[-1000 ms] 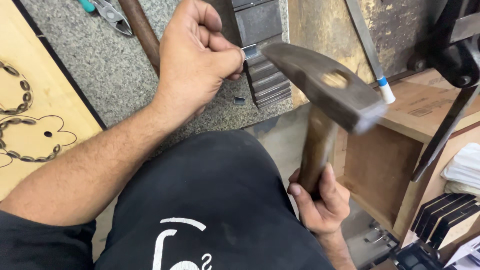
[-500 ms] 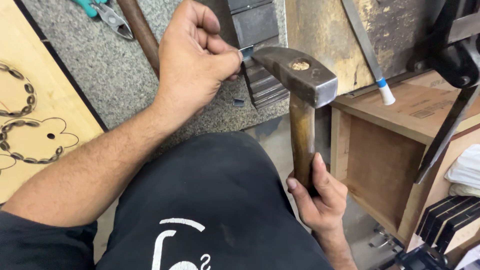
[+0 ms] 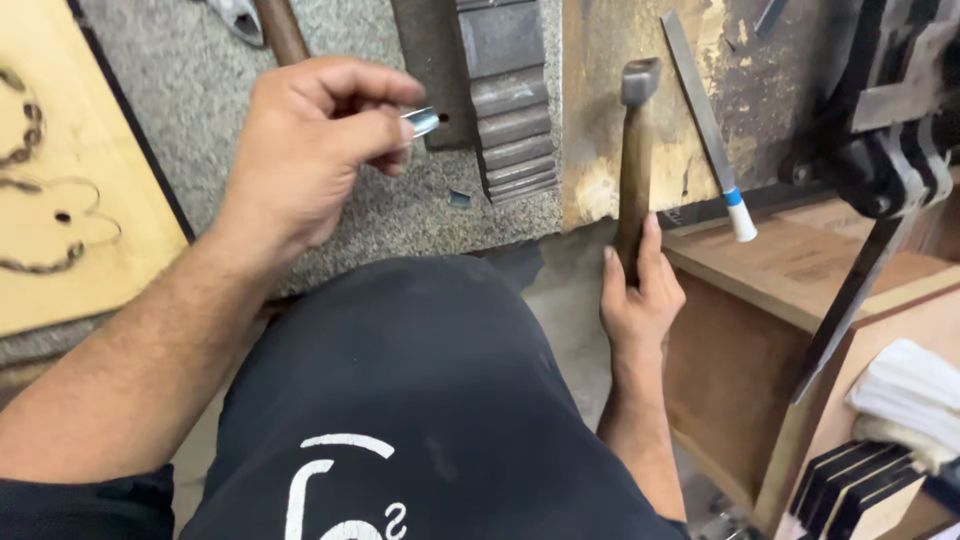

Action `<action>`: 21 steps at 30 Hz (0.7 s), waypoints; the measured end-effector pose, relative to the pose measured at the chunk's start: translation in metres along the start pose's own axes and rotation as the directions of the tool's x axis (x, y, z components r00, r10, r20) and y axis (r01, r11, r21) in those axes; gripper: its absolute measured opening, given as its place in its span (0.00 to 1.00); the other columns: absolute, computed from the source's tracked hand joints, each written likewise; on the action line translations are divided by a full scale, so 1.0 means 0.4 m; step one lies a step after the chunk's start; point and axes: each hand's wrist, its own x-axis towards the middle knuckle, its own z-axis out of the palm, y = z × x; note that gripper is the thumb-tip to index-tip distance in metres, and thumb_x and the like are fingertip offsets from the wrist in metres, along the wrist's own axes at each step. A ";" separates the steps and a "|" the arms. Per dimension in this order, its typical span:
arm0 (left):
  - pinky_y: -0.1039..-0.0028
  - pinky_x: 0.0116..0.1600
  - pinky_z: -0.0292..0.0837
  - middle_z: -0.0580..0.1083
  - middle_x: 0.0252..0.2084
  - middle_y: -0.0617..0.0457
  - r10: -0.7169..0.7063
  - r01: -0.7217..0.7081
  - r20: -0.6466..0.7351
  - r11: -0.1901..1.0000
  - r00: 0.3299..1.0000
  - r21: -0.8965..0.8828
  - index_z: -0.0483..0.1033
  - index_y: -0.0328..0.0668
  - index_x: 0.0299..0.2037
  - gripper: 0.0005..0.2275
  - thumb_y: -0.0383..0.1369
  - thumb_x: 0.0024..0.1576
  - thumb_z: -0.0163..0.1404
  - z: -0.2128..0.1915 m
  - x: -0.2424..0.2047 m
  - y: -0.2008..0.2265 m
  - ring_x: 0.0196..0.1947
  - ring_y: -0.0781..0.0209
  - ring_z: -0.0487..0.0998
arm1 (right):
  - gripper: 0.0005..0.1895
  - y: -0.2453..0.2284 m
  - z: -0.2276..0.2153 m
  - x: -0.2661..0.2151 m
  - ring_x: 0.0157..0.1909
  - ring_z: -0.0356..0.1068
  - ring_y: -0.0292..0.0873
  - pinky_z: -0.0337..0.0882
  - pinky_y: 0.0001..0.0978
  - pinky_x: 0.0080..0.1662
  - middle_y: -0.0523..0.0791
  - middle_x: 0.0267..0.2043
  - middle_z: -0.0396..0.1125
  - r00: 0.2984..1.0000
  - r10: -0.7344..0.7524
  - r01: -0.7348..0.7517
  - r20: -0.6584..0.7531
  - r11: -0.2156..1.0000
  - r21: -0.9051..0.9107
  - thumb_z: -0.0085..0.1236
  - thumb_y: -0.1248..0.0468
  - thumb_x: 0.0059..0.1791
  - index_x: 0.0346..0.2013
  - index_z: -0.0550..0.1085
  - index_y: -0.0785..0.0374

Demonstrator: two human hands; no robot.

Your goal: The person assembles small metal hinge components on a wooden board with pre-drawn outlines. They use pliers to place pieces, a hammer to tap them into position, and a sanding block to smooth edges. The person also uses a file to shape individual pieces before assembly.

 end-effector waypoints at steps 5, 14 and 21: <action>0.76 0.38 0.79 0.78 0.35 0.49 -0.088 0.090 -0.132 0.996 0.987 0.005 0.80 0.26 0.45 0.08 0.20 0.57 0.54 -0.027 -0.085 -0.035 0.32 0.66 0.79 | 0.32 0.070 0.044 0.079 0.43 0.71 0.55 0.73 0.43 0.46 0.53 0.42 0.69 0.986 -0.151 0.160 0.067 0.973 -0.168 0.67 0.67 0.49 0.67 0.69 0.63; 0.75 0.39 0.82 0.79 0.34 0.47 -0.168 0.141 -0.308 0.984 0.937 -0.110 0.78 0.26 0.44 0.07 0.19 0.56 0.53 0.030 -0.192 -0.152 0.31 0.63 0.82 | 0.17 -0.107 0.148 0.171 0.50 0.71 0.55 0.72 0.42 0.51 0.52 0.47 0.70 0.815 -0.532 0.416 0.230 0.813 0.407 0.70 0.64 0.46 0.48 0.78 0.63; 0.79 0.41 0.80 0.80 0.35 0.47 -0.106 0.093 -0.409 0.994 0.906 -0.052 0.79 0.27 0.47 0.11 0.19 0.55 0.53 0.069 -0.261 -0.188 0.33 0.67 0.82 | 0.07 -0.197 0.192 0.215 0.45 0.74 0.50 0.72 0.40 0.48 0.49 0.41 0.73 0.742 -0.597 0.392 0.305 0.756 0.525 0.65 0.72 0.50 0.43 0.79 0.64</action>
